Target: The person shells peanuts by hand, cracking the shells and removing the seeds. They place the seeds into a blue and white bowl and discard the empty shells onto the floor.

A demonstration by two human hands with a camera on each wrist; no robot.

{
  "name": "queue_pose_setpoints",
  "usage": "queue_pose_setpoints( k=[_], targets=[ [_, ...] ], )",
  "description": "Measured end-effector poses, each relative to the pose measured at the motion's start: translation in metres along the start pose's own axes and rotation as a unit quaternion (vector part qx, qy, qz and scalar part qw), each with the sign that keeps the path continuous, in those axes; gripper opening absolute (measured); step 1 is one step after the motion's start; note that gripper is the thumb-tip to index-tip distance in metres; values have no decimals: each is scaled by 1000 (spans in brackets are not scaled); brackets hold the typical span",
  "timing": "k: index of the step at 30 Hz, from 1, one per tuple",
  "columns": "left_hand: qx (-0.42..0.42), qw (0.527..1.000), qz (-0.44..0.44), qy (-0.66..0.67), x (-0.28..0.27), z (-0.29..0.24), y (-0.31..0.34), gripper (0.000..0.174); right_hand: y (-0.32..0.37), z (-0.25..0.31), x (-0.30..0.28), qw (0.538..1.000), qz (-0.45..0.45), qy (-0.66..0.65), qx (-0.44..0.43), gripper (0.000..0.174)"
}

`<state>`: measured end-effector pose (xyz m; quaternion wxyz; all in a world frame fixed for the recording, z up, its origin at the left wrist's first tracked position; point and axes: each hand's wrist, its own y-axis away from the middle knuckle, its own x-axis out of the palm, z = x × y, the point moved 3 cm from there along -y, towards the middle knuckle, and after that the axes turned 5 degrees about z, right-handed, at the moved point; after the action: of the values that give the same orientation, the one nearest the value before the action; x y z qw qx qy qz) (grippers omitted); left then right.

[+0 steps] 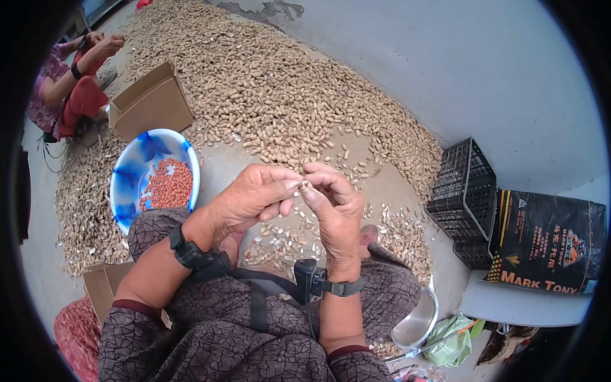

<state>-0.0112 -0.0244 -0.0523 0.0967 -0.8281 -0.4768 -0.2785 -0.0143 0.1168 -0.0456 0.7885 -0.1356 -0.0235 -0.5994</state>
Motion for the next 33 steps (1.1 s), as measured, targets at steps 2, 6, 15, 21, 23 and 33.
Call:
queue_pose_setpoints(
  k=[2,6,15,21,23,33],
  targets=[
    [5,1000,4,20,1,1,-1,23,0,-1,3,999,19,-23,-12,16],
    [5,995,46,89,5,4,1,25,-1,-5,7,996,28,-88,-3,16],
    [25,998,23,58,9,-5,0,23,-2,3,24,992,53,-107,41,34],
    [51,996,8,-70,12,-6,1,26,0,7,20,991,71,-86,77,36],
    [70,993,10,-97,13,-7,2,28,0,5,19,985,75,-138,74,33],
    [191,940,9,-283,23,-10,9,17,5,16,22,990,40,-120,57,22]
  ],
)
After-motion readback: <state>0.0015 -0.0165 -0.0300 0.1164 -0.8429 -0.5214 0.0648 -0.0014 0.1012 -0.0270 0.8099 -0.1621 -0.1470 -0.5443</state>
